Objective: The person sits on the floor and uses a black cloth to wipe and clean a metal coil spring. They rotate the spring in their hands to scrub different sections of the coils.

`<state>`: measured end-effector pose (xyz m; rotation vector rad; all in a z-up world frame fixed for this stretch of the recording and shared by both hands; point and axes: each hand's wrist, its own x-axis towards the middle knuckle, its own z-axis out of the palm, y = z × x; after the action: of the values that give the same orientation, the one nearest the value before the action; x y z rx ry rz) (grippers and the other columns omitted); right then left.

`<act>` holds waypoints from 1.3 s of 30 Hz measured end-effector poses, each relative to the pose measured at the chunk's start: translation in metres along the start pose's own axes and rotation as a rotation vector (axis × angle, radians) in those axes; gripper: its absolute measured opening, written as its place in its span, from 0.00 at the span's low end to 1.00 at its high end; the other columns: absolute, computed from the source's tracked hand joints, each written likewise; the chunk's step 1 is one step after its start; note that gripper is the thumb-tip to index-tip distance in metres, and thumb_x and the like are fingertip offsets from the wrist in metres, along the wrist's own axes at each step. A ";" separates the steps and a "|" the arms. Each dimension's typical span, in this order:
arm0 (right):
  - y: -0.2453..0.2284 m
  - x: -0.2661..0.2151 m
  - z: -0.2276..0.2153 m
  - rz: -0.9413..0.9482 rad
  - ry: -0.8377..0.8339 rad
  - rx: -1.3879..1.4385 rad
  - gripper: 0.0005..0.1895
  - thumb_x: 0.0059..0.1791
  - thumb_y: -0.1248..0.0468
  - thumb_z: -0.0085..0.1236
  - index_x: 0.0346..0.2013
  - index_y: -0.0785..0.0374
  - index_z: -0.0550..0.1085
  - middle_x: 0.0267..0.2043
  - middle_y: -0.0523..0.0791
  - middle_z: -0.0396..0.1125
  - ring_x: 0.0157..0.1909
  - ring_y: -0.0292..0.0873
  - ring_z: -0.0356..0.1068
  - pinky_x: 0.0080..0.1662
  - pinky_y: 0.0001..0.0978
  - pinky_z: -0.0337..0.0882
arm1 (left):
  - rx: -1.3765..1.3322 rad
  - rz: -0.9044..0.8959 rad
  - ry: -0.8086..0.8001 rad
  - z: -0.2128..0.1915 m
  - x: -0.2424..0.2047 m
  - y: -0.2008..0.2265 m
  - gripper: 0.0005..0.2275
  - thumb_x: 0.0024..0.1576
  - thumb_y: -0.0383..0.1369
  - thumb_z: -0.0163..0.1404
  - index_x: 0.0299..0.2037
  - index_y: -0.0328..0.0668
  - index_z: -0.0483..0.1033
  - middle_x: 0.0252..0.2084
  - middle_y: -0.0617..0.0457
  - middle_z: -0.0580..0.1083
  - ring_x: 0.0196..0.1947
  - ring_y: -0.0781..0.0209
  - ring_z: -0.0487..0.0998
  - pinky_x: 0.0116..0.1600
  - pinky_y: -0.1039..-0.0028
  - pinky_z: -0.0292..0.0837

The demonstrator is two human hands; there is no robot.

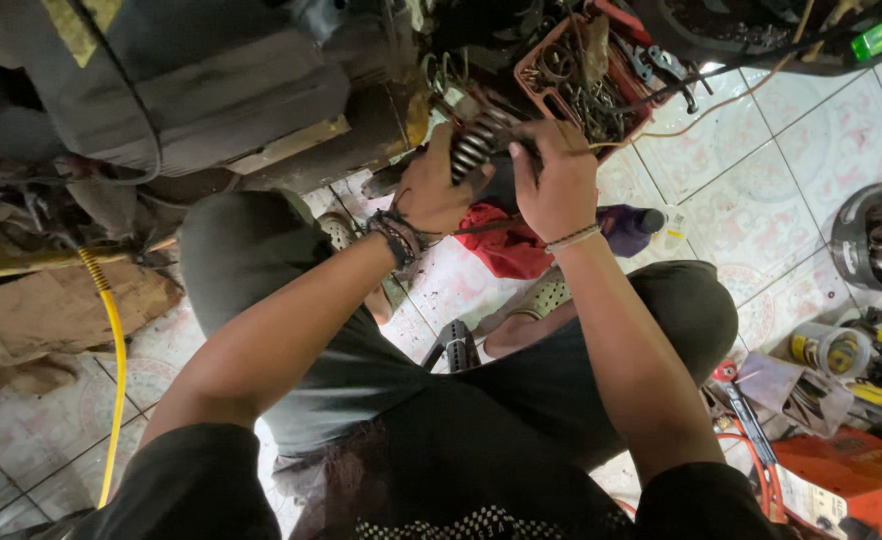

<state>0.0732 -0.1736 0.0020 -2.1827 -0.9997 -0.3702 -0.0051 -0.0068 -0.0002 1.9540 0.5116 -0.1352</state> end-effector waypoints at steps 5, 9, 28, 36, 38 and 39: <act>0.011 -0.004 0.010 -0.028 0.010 0.005 0.05 0.53 0.67 0.58 0.44 0.60 0.77 0.39 0.50 0.70 0.43 0.61 0.73 0.47 0.48 0.73 | 0.065 -0.033 -0.017 -0.009 -0.011 0.016 0.26 0.58 0.52 0.52 0.62 0.55 0.59 0.48 0.37 0.77 0.53 0.33 0.79 0.56 0.48 0.73; 0.002 0.002 0.010 -0.013 0.043 0.034 0.05 0.52 0.68 0.56 0.42 0.60 0.75 0.38 0.49 0.67 0.41 0.63 0.69 0.45 0.50 0.71 | 0.084 -0.086 -0.017 -0.011 -0.009 0.013 0.24 0.59 0.51 0.51 0.60 0.55 0.60 0.46 0.40 0.78 0.52 0.37 0.80 0.56 0.51 0.74; 0.003 0.008 0.008 -0.104 0.073 0.114 0.04 0.53 0.68 0.56 0.40 0.66 0.75 0.37 0.53 0.68 0.42 0.65 0.70 0.48 0.54 0.69 | 0.064 -0.126 0.014 -0.009 -0.013 0.016 0.24 0.58 0.52 0.52 0.59 0.52 0.62 0.47 0.40 0.77 0.53 0.36 0.79 0.55 0.49 0.74; 0.015 -0.004 0.018 -0.002 0.063 0.086 0.05 0.54 0.69 0.52 0.43 0.66 0.74 0.36 0.55 0.70 0.41 0.67 0.71 0.46 0.54 0.68 | 0.157 -0.101 0.022 0.007 -0.009 -0.002 0.25 0.58 0.53 0.51 0.58 0.51 0.61 0.48 0.35 0.77 0.52 0.29 0.79 0.58 0.49 0.73; 0.003 0.001 0.012 -0.002 0.084 0.090 0.06 0.55 0.67 0.50 0.44 0.65 0.74 0.36 0.54 0.69 0.41 0.66 0.70 0.47 0.52 0.69 | 0.136 -0.098 0.010 0.000 -0.015 0.007 0.25 0.58 0.54 0.50 0.59 0.51 0.62 0.48 0.35 0.77 0.53 0.29 0.78 0.58 0.49 0.73; -0.002 0.004 0.010 0.003 0.104 0.095 0.07 0.56 0.66 0.49 0.44 0.64 0.74 0.36 0.53 0.69 0.40 0.64 0.70 0.47 0.50 0.69 | 0.117 -0.096 -0.005 -0.004 -0.018 0.012 0.26 0.57 0.54 0.50 0.59 0.50 0.63 0.48 0.34 0.77 0.53 0.29 0.78 0.57 0.48 0.73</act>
<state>0.0742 -0.1635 -0.0018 -2.0577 -0.9383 -0.4217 -0.0168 -0.0126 0.0175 2.0427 0.6058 -0.2350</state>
